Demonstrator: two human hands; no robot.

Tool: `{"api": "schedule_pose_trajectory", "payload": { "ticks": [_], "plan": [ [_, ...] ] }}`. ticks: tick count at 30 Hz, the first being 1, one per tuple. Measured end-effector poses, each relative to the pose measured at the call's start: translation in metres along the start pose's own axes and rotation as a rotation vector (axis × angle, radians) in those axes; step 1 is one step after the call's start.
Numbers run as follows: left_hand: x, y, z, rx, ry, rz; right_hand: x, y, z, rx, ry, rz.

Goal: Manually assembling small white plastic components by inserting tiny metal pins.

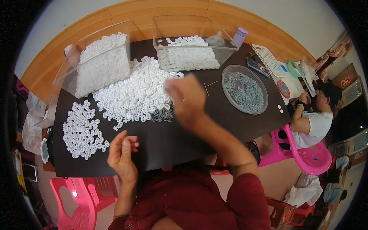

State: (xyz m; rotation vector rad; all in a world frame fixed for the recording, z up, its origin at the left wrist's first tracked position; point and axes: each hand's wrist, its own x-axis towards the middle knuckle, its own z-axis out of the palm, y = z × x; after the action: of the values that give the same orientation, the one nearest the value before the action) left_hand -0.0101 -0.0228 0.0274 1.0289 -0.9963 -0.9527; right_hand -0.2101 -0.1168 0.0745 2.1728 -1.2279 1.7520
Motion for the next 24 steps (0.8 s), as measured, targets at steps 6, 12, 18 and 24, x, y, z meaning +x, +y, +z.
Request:
{"api": "schedule_pose_trajectory", "payload": {
  "ticks": [6,12,18,24],
  "plan": [
    [0.034,0.003,-0.036,0.501,0.104,0.300,0.096,0.097,-0.021,-0.511,0.038,-0.214],
    [0.064,0.007,-0.048,1.059,0.021,0.720,0.094,0.105,-0.012,-0.730,0.008,-0.293],
    [0.073,-0.015,-0.047,1.326,-0.151,0.799,0.048,0.041,0.001,-0.369,-0.129,-0.333],
    [0.077,-0.025,-0.047,1.439,-0.233,0.771,0.023,0.011,0.004,-0.197,-0.220,-0.325]
  ]
}}
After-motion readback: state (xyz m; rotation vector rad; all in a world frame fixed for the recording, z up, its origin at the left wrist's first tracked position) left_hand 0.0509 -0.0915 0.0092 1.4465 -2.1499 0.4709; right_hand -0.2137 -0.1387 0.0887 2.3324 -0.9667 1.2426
